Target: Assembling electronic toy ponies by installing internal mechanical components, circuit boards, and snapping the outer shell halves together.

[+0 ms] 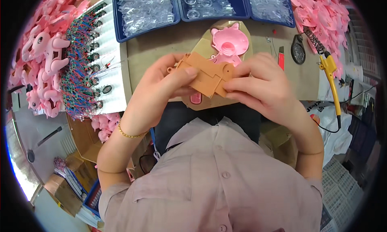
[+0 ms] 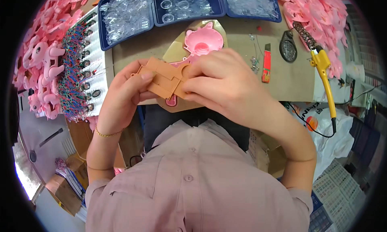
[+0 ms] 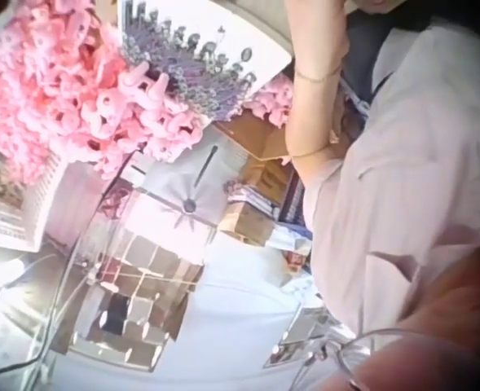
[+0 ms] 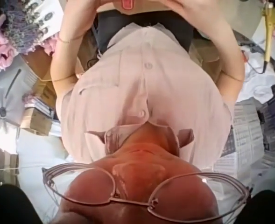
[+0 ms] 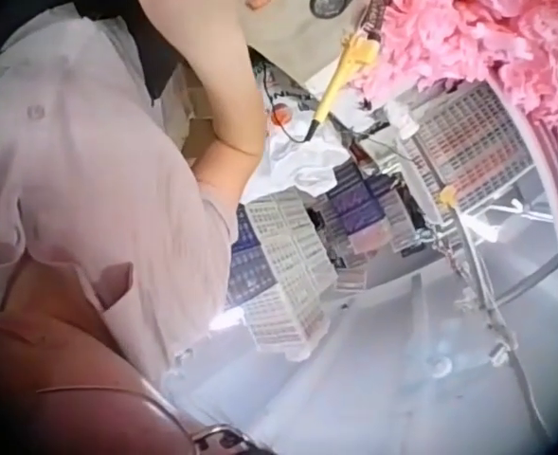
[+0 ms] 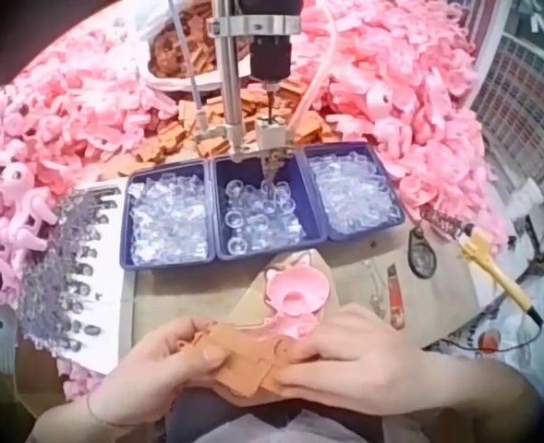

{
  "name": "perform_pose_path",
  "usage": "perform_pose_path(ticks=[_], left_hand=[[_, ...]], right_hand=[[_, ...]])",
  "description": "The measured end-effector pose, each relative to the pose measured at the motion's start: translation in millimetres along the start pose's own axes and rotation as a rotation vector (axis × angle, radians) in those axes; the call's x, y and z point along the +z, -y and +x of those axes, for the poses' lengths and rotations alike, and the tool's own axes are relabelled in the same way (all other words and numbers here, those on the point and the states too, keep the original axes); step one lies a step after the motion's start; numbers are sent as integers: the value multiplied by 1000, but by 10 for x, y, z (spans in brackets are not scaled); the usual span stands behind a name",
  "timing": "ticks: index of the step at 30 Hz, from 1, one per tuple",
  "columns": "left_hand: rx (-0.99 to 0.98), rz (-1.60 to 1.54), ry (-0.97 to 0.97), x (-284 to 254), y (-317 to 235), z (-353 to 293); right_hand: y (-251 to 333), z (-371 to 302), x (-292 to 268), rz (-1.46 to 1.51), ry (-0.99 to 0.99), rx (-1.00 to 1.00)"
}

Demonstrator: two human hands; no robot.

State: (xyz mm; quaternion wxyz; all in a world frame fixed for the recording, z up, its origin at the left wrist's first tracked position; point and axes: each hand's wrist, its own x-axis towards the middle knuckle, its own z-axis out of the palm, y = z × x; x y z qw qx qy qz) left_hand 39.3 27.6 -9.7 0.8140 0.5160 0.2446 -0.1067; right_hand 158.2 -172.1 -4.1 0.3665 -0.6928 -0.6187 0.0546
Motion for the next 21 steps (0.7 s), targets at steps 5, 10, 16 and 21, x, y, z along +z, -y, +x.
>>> perform_pose_path(ticks=[5, 10, 16, 21], left_hand=[[12, 11, 31, 108, 10, 42], [148, -67, -46, 191, 302, -45], [385, 277, 88, 107, 468, -180], [650, 976, 134, 48, 217, -287]], right_hand=[[-82, -61, -5, -92, -83, -59], [-106, -184, 160, -290, -312, -52], [88, -210, 0, 224, -208, 376], [143, -234, -162, 160, 36, 176]])
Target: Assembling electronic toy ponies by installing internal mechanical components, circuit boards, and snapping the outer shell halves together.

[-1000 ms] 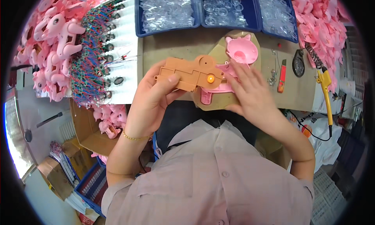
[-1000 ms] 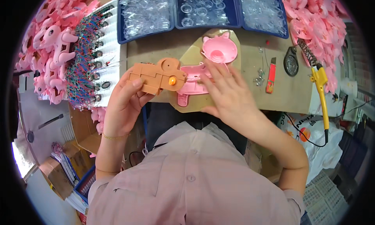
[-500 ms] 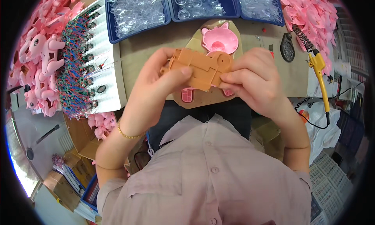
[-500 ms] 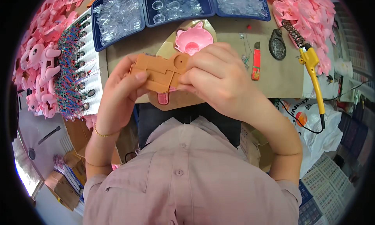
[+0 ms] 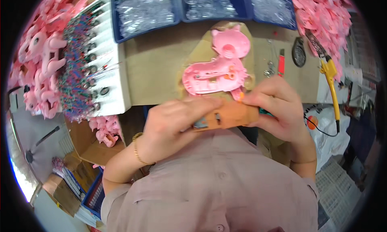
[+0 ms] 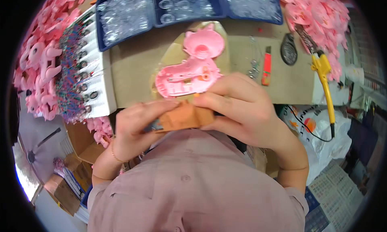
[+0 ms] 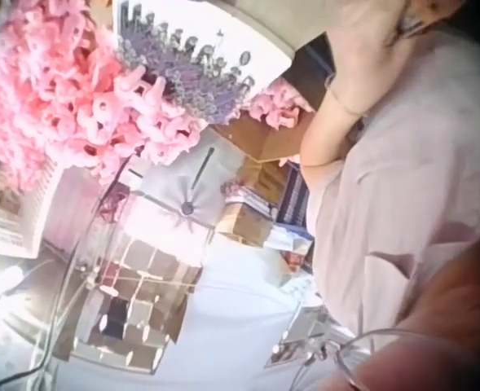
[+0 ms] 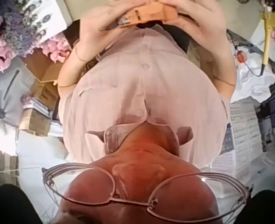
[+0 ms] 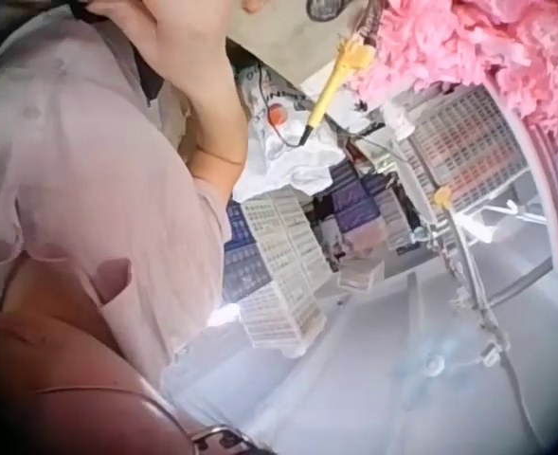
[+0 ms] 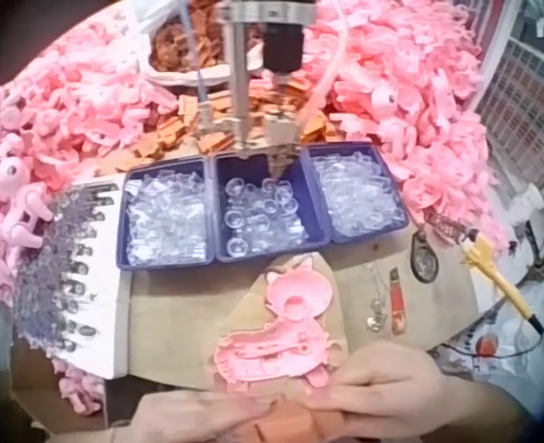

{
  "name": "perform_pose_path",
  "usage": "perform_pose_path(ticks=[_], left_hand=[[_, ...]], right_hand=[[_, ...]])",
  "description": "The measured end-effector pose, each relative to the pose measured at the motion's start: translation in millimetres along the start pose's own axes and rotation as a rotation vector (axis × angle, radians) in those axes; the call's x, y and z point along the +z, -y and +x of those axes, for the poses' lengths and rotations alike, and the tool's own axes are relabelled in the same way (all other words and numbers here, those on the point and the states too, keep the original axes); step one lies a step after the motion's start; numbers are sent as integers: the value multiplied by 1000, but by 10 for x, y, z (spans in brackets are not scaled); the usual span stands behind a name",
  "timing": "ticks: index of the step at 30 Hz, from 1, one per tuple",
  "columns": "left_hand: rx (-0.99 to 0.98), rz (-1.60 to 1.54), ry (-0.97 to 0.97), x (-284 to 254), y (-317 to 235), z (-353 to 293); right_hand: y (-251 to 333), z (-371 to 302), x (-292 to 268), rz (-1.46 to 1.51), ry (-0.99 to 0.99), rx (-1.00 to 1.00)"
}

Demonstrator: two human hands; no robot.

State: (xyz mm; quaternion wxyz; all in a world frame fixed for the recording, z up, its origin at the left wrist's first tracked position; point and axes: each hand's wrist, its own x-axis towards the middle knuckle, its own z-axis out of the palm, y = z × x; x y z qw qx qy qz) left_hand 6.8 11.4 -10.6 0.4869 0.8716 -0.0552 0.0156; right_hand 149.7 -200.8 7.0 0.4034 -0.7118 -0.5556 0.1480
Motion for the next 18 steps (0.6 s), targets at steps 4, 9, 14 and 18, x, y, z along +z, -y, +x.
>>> perform_pose_path(ticks=[4, 9, 14, 18], left_hand=[[21, -83, -184, 290, 32, -51], [2, 41, -505, 704, 266, 166], [-7, 260, -645, 391, 188, 40], [-213, 922, -649, -930, 424, -441]], right_hand=[[-163, -21, 21, 41, -48, 33], [-584, 89, 56, 9, 56, 370], [-591, 7, 268, -79, -46, 322], [-373, -191, 159, -160, -235, 323]])
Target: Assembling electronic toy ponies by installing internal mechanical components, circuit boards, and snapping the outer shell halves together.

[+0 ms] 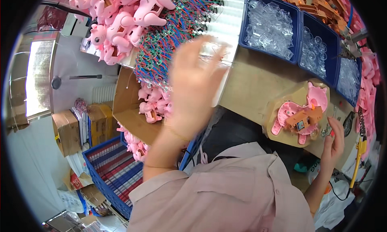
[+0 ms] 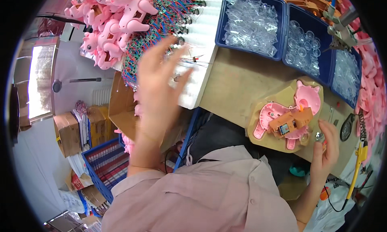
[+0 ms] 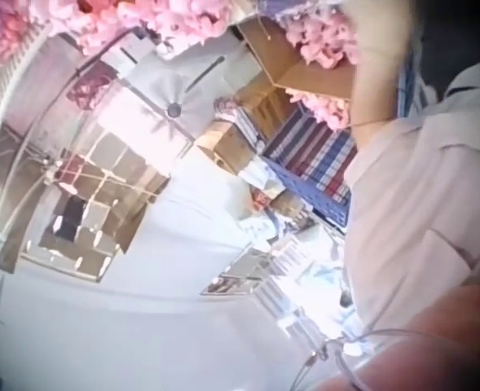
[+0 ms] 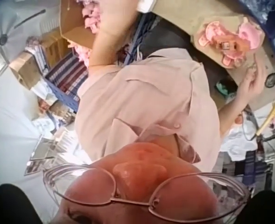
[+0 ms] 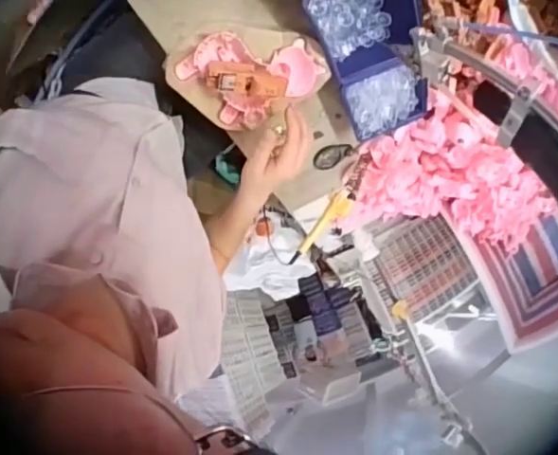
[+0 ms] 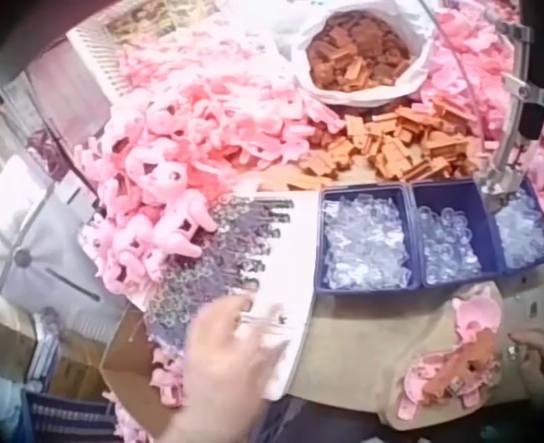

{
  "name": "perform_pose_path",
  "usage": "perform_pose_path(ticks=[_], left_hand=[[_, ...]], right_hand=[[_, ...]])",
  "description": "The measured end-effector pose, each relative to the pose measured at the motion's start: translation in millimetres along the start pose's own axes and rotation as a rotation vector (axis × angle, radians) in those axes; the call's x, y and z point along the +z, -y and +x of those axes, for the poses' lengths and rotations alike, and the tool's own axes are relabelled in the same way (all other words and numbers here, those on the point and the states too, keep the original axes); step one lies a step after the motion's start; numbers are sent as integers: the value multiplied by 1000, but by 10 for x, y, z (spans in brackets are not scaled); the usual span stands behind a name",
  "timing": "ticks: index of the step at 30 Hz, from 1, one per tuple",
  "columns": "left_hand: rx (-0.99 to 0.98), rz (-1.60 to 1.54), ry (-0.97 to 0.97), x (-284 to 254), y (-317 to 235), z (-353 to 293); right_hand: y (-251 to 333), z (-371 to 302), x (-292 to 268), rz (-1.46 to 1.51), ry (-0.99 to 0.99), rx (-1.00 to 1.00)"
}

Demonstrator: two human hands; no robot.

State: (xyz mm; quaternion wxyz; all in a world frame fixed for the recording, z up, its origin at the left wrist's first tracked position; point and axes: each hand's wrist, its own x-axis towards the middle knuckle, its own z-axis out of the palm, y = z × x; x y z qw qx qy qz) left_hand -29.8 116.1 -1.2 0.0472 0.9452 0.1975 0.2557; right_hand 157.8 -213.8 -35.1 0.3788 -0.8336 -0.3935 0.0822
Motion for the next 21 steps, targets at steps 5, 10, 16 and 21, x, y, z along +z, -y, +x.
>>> perform_pose_path(ticks=[5, 10, 16, 21], left_hand=[[-238, -356, 488, -79, 674, 111], [-772, -1214, 387, -155, 221, -109], [-950, -1333, 328, 129, 38, -204], [-843, -1642, 311, 78, -539, -291]], right_hand=[[423, 191, 121, 20, 45, -220], [989, 246, 277, 345, 237, -256], [1140, 389, 624, 401, 358, -153], [1086, 324, 504, 514, 276, 65]])
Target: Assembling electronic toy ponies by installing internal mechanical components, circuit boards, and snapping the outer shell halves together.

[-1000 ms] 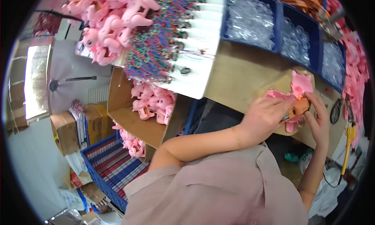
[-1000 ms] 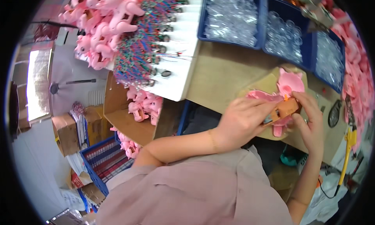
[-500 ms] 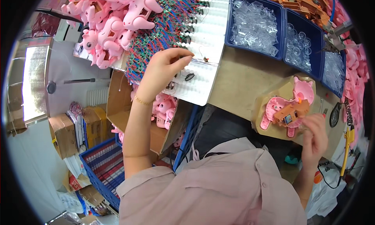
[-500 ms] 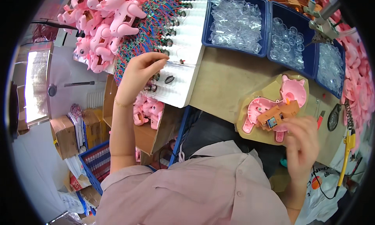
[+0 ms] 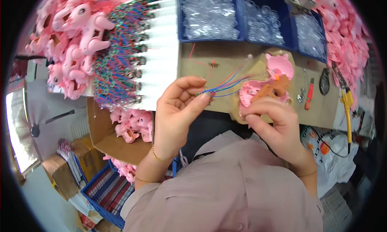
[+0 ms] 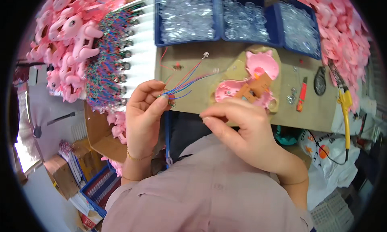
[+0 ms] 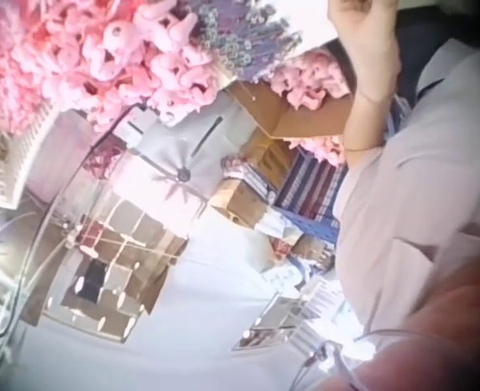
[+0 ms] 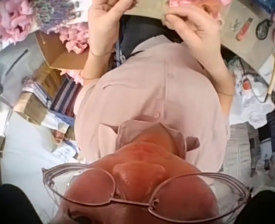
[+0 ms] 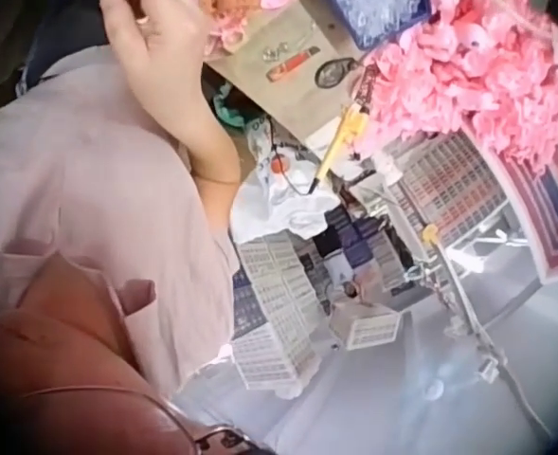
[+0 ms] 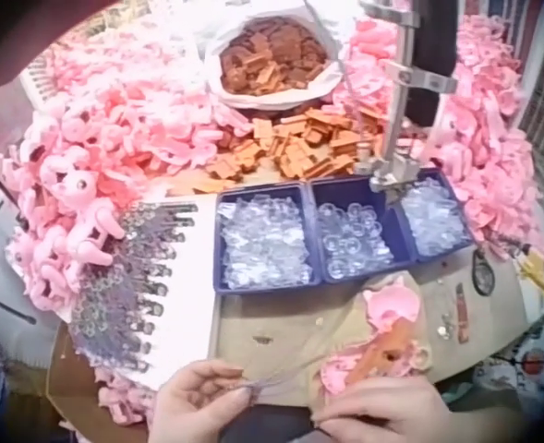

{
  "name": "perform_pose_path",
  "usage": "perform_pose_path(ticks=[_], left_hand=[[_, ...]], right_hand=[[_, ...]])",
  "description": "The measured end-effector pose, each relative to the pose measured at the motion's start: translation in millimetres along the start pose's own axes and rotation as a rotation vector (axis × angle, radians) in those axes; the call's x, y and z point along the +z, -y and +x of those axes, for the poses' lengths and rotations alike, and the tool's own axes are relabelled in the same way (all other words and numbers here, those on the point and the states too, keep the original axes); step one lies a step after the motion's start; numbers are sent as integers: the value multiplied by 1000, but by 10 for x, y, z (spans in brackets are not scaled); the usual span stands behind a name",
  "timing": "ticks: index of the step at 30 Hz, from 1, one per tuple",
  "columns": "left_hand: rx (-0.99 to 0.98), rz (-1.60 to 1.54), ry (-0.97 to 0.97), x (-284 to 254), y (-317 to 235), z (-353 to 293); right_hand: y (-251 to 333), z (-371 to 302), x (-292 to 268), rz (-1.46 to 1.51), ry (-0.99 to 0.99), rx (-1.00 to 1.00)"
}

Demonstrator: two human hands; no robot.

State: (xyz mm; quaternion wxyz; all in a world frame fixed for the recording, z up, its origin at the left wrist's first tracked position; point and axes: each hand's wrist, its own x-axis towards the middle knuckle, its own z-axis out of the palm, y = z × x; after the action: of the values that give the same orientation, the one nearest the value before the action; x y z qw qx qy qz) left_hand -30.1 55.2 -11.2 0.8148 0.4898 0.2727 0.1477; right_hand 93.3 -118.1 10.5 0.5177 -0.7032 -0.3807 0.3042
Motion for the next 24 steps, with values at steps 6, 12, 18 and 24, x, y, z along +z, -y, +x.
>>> perform_pose_path(ticks=[6, 12, 18, 24], left_hand=[[95, -46, 117, 462, 240, 6], [6, 45, 224, 462, 209, 1], [87, 26, 93, 656, 269, -44], [483, 779, 201, 601, 122, 27]], right_hand=[[31, 21, -79, 587, -241, 369], [-78, 101, -269, 563, -125, 233], [-228, -31, -192, -96, -269, -297], [-145, 162, -212, -243, -291, -626]])
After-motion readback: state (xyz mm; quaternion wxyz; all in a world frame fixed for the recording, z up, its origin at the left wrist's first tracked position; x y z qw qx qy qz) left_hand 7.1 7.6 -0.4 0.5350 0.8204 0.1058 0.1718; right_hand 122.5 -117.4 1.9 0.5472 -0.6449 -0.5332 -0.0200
